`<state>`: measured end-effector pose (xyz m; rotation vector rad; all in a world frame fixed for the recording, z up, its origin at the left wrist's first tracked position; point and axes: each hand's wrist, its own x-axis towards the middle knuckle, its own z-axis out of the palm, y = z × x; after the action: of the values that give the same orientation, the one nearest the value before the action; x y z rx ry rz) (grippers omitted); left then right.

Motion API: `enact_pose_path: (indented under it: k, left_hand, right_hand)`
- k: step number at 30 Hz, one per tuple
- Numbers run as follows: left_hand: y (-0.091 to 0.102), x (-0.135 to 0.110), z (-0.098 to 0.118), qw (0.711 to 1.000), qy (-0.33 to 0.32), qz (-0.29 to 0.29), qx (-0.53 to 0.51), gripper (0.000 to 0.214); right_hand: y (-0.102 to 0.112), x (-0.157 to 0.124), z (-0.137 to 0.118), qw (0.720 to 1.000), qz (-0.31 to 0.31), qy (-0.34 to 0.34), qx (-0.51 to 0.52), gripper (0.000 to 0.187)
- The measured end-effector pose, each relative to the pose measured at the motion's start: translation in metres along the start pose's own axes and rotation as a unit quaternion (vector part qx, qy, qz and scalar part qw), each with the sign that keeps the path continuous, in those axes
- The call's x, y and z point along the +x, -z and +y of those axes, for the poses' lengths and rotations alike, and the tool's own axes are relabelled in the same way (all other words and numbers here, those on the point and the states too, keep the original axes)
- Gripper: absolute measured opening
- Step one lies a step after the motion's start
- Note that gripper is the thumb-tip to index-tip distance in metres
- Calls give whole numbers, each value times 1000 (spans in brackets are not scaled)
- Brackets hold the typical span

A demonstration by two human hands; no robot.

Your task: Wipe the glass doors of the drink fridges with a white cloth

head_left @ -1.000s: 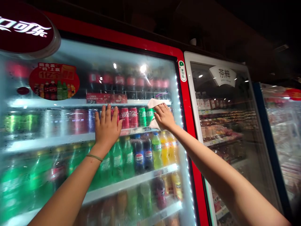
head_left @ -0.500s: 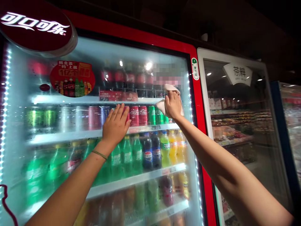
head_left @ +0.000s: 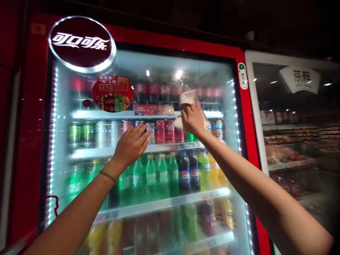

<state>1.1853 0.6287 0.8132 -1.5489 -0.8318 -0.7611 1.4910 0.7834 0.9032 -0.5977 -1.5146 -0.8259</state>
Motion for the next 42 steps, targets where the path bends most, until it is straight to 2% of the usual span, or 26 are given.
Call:
enact_pose_path:
  k: [2,3,4,7,8,10,13,14,15,18,19,20,23,24,26,28,29,30,33,34,35,38,39,40,42]
  left_hand:
    - [6,-5,-7,1000,21,7,18,47]
    - [8,-7,-11,999,31,9,25,46]
    - [10,-9,-16,999,40,12,30,46]
    - [13,-15,-27,998,57,23,29,45]
    - [13,-16,-29,998,57,29,28,44]
    - [11,-19,-32,998,51,41,24,44]
    - [11,-23,-33,997,47,66,13,40]
    - [11,-24,-33,996,53,78,10,37]
    - [12,-25,-33,994,61,90,8,34]
    - [14,-28,-34,991,77,112,12,28]
    - [15,-28,-34,990,78,113,12,27]
    - [16,-28,-34,990,79,114,10,28]
    - [16,-29,-34,987,97,124,-6,32]
    - [16,-29,-34,986,106,132,-9,32]
    - [15,-28,-32,983,115,140,-7,32]
    - [14,-29,-32,985,111,135,3,31]
    - [15,-30,-33,986,106,130,6,31]
    - [15,-31,-35,987,100,123,6,31]
    - [23,-41,-48,991,80,107,-11,31]
    - [26,-45,-54,992,72,101,-17,30]
    - [29,-48,-60,993,65,96,-19,30]
    - [37,-57,-72,995,52,80,-10,30]
    - [39,-59,-74,996,49,73,-7,31]
    - [41,-61,-76,997,47,65,-5,32]
    - [46,-67,-80,998,45,51,-1,34]
  right_hand:
    - [1,2,-9,993,-63,99,12,42]
    - [1,4,-12,990,-77,117,14,42]
    - [0,6,-15,992,-72,106,13,43]
    - [-8,15,-30,1000,12,-19,2,47]
    - [-13,18,-38,999,27,-38,1,49]
    - [-18,22,-53,1000,0,10,7,48]
    - [-17,26,-64,985,-92,147,17,43]
    - [-16,28,-65,984,-95,153,16,43]
    - [-15,29,-66,988,-80,131,12,43]
    - [-20,34,-77,1000,10,8,-2,47]
    - [-23,35,-83,1000,19,2,-3,47]
    - [-25,36,-89,1000,9,25,-1,47]
    - [-26,40,-101,984,-74,159,8,44]
    - [-26,42,-103,981,-85,173,9,44]
    - [-27,46,-107,991,-57,123,7,46]
    - [-30,48,-115,999,-5,42,5,48]
    - [-32,49,-121,999,3,31,6,49]
    - [-33,50,-126,999,-6,49,9,49]
    - [-35,52,-135,979,-93,182,22,46]
    - [-34,53,-136,974,-105,199,24,46]
    - [-35,53,-138,977,-98,187,24,46]
    - [-39,51,-149,996,-30,78,17,49]
    - [-41,49,-156,997,-25,70,18,50]
    - [-42,48,-162,995,-38,91,22,49]
    - [-44,45,-173,978,-96,184,38,47]
